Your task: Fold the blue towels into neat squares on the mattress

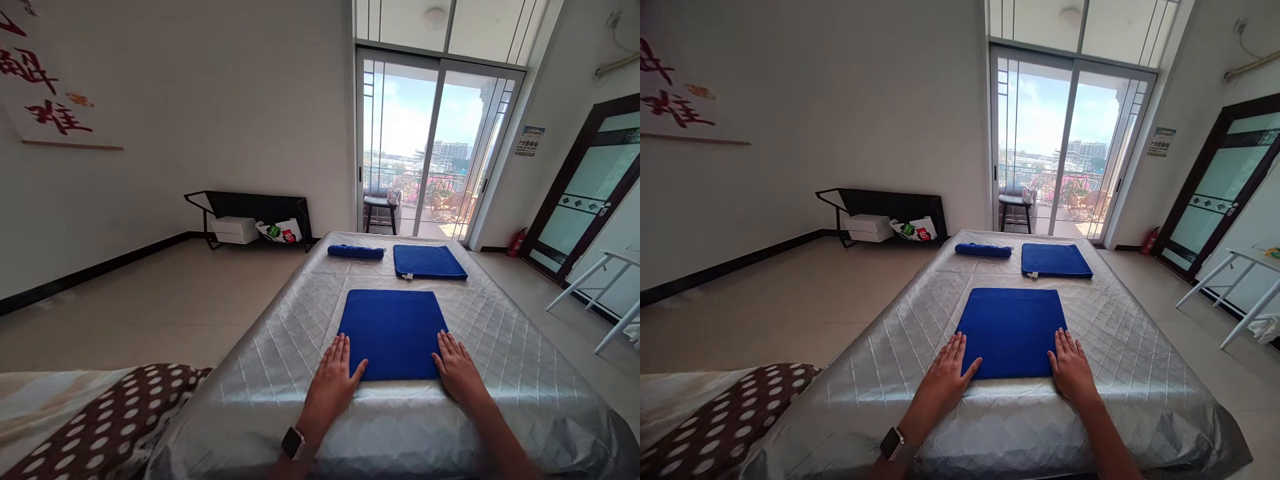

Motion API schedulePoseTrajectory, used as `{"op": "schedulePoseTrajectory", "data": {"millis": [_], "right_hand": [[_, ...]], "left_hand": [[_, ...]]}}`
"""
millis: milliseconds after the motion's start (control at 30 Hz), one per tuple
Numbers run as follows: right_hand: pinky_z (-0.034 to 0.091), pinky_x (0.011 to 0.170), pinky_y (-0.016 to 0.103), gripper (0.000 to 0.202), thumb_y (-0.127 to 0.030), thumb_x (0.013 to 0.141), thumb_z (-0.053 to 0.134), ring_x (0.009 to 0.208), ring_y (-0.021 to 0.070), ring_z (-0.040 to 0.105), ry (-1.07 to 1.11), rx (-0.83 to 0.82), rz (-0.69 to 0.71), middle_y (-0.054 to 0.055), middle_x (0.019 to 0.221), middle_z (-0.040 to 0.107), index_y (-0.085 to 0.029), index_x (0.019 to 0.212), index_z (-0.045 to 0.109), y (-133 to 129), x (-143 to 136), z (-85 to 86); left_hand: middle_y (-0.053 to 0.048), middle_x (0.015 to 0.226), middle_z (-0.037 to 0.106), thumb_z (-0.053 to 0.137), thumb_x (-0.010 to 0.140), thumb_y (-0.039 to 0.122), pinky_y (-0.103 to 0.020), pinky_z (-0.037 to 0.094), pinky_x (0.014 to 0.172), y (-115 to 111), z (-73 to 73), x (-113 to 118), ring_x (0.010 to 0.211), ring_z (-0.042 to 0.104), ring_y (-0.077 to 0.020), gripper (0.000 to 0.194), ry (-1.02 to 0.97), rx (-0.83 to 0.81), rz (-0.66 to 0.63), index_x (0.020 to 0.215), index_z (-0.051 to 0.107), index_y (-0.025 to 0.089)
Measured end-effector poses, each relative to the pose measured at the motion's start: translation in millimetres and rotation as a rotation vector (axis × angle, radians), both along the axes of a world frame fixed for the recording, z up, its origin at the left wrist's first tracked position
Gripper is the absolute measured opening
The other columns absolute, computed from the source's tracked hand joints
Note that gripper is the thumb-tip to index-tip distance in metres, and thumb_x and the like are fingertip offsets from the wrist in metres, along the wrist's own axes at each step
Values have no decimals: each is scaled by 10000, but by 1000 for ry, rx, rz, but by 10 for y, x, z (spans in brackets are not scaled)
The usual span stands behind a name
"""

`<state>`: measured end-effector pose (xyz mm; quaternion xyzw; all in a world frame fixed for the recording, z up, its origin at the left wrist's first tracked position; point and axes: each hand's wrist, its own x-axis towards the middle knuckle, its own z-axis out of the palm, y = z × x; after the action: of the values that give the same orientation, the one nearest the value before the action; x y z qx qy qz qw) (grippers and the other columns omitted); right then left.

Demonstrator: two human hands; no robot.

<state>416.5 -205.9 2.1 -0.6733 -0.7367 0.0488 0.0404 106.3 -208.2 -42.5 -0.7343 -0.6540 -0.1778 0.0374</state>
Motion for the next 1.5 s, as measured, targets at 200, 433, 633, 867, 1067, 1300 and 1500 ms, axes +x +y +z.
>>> {"op": "schedulePoseTrajectory", "data": {"millis": [200, 433, 633, 867, 1067, 1300, 1500], "right_hand": [[167, 1264, 430, 654, -467, 1056, 205, 1553, 235, 220, -24, 24, 49, 107, 1665, 280, -130, 1610, 294, 257, -57, 162], [143, 1268, 394, 702, -485, 1057, 148, 1558, 224, 193, -7, -24, 40, 130, 1669, 254, -61, 1602, 275, 617, -223, 184], [113, 1267, 382, 689, -478, 1059, 190, 1567, 204, 153, -5, -60, -45, 123, 1683, 218, -76, 1617, 226, 574, -203, 144], [110, 1262, 381, 689, -466, 1054, 211, 1571, 204, 139, 68, -77, -68, 125, 1686, 210, -72, 1619, 219, 562, -217, 180], [112, 1263, 384, 693, -449, 1048, 224, 1572, 208, 134, 133, -82, -62, 127, 1689, 186, -53, 1617, 204, 572, -217, 149], [141, 1258, 398, 652, -350, 1032, 244, 1566, 216, 163, 116, -26, -36, 147, 1672, 221, -37, 1604, 250, 555, -207, 117], [152, 1256, 392, 647, -335, 1027, 233, 1565, 212, 170, 95, -34, -43, 143, 1669, 227, -34, 1599, 265, 570, -212, 130]], "left_hand": [[-205, 1595, 414, 278, 1012, 610, -494, 341, 1223, 10, 7, 17, 1502, 363, -305, 788, 18, 26, -8, 1520, 425, 26], [-189, 1594, 429, 301, 1002, 611, -477, 344, 1221, 42, -52, -10, 1499, 369, -304, 778, 20, 11, 7, 1526, 432, 50], [-189, 1603, 413, 307, 999, 612, -479, 337, 1226, 49, -94, -42, 1508, 351, -304, 787, 23, 7, -2, 1529, 423, 41], [-176, 1606, 411, 288, 991, 654, -466, 362, 1213, 73, -133, -157, 1500, 369, -296, 817, 60, -42, 3, 1534, 424, 58], [-193, 1592, 425, 257, 1005, 656, -510, 370, 1205, 222, -14, -13, 1498, 367, -325, 810, 114, -27, -80, 1526, 442, 64], [-168, 1601, 421, 178, 1058, 535, -482, 348, 1219, 832, 285, 1269, 1511, 351, -269, 688, 58, -135, -495, 1545, 417, 111], [-179, 1616, 387, 181, 1044, 582, -474, 295, 1238, 1160, 216, 1407, 1524, 319, -279, 741, 39, -167, -423, 1543, 413, 86]]}}
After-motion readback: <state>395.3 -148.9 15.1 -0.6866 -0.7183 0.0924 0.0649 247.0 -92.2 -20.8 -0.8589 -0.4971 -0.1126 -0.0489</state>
